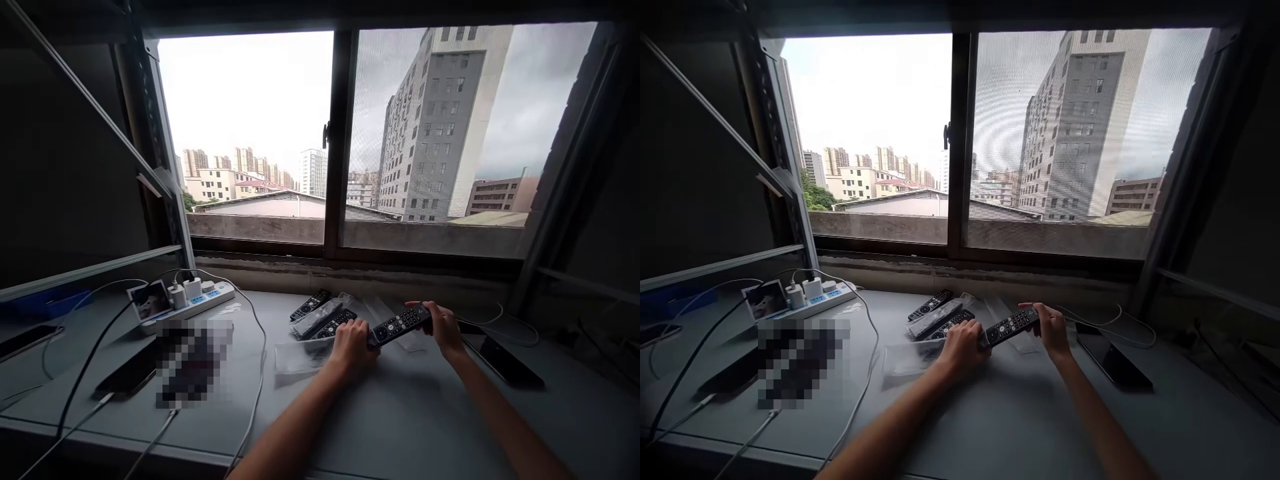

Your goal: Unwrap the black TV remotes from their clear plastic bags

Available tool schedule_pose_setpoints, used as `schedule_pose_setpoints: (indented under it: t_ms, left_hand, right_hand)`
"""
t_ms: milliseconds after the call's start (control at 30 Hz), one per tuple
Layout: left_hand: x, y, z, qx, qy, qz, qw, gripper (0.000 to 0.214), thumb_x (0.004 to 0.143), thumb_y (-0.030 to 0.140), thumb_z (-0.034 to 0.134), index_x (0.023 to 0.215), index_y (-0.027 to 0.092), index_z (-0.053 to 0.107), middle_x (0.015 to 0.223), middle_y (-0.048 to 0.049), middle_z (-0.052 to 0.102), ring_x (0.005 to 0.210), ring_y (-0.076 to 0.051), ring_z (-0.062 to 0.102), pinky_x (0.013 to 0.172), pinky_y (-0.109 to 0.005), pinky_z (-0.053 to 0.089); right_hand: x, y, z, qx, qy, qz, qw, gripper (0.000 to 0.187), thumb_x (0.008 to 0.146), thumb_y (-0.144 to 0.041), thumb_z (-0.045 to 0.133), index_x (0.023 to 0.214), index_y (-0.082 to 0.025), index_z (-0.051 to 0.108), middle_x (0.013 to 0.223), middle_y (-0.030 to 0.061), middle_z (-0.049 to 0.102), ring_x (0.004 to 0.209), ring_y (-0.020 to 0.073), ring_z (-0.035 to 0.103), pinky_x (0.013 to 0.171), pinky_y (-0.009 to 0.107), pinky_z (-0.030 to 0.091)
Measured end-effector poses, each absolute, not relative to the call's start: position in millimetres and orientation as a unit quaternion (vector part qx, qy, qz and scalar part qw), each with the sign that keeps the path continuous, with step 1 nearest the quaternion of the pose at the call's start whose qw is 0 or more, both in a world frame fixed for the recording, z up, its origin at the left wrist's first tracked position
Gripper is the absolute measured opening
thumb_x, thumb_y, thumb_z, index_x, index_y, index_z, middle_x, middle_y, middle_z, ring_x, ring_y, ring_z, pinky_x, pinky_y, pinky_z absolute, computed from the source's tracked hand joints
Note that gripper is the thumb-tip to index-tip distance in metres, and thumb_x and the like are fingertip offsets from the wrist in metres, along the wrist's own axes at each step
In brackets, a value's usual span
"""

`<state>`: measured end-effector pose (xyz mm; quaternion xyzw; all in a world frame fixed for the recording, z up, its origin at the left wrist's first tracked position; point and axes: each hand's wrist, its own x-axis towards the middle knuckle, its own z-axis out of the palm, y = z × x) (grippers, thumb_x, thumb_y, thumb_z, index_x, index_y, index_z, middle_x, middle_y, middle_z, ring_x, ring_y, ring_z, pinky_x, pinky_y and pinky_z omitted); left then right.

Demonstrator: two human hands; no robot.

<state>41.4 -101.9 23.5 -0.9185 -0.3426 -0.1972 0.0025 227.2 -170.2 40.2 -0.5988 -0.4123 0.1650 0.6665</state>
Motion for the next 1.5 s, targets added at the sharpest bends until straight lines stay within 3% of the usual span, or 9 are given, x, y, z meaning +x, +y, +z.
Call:
schedule_pose_setpoints:
  t_ms: [300,467,600,700,1067,1233,1500]
  left_hand:
    - [40,-103,31,-0.907,-0.339,-0.248,0.041,0.020,0.071,0.032,0.054,0.085,0.018,0.050,0.092,-0.0052,0.058,0.087,-0.021,0.056,0.074,-0.029,0.042]
    - [40,-101,31,-0.906,-0.322,-0.264,0.072,0.022,0.071,0.031,0.055,0.089,0.019,0.049,0.090,-0.0037,0.059,0.084,-0.020,0.057,0.073,-0.029,0.042]
    - [41,-98,30,-0.907,-0.295,-0.285,0.090,0.025,0.073,0.033,0.055,0.093,0.020,0.049,0.091,-0.0027,0.060,0.078,-0.019,0.058,0.071,-0.029,0.042]
    - [40,-96,30,-0.907,-0.291,-0.286,0.105,0.025,0.072,0.032,0.056,0.092,0.020,0.048,0.091,-0.0018,0.061,0.078,-0.018,0.059,0.070,-0.028,0.042]
    - [31,-86,38,-0.903,-0.328,-0.243,0.133,0.029,0.069,0.045,0.055,0.084,0.021,0.047,0.086,-0.0009,0.059,0.076,-0.018,0.058,0.063,-0.025,0.038]
    - [28,-83,38,-0.923,-0.315,-0.207,0.080,0.036,0.068,0.052,0.055,0.085,0.021,0.048,0.086,0.0002,0.058,0.072,-0.016,0.057,0.057,-0.023,0.037]
    - [30,-87,35,-0.930,-0.291,-0.215,0.070,0.036,0.071,0.054,0.052,0.082,0.020,0.052,0.090,-0.0029,0.057,0.067,-0.016,0.058,0.054,-0.023,0.038]
  right_hand:
    - [214,-163,38,-0.567,-0.517,0.291,0.571,0.041,0.067,-0.048,0.055,0.081,-0.011,0.068,0.055,0.0021,0.059,0.036,0.0115,0.050,0.031,0.020,0.031]
    - [200,-165,40,-0.520,-0.567,0.356,0.531,0.041,0.070,-0.042,0.059,0.099,-0.014,0.064,0.075,0.0054,0.064,0.050,0.0136,0.060,0.033,0.017,0.038]
    - [195,-165,38,-0.500,-0.581,0.410,0.495,0.051,0.072,-0.038,0.061,0.118,-0.017,0.052,0.090,0.0089,0.064,0.058,0.0172,0.064,0.035,0.018,0.042]
    - [193,-164,38,-0.494,-0.587,0.429,0.477,0.050,0.074,-0.036,0.061,0.119,-0.019,0.049,0.097,0.0100,0.063,0.059,0.0178,0.065,0.035,0.019,0.043]
    - [193,-162,40,-0.485,-0.591,0.464,0.448,0.021,0.077,-0.026,0.057,0.091,-0.012,0.054,0.081,0.0075,0.063,0.055,0.0157,0.063,0.037,0.019,0.044]
    - [196,-161,39,-0.494,-0.593,0.476,0.421,0.025,0.076,-0.026,0.059,0.098,-0.013,0.057,0.078,0.0055,0.062,0.054,0.0132,0.062,0.039,0.018,0.044]
    - [205,-162,36,-0.501,-0.591,0.455,0.439,0.043,0.071,-0.043,0.065,0.103,-0.016,0.059,0.081,0.0046,0.062,0.052,0.0098,0.058,0.043,0.019,0.045]
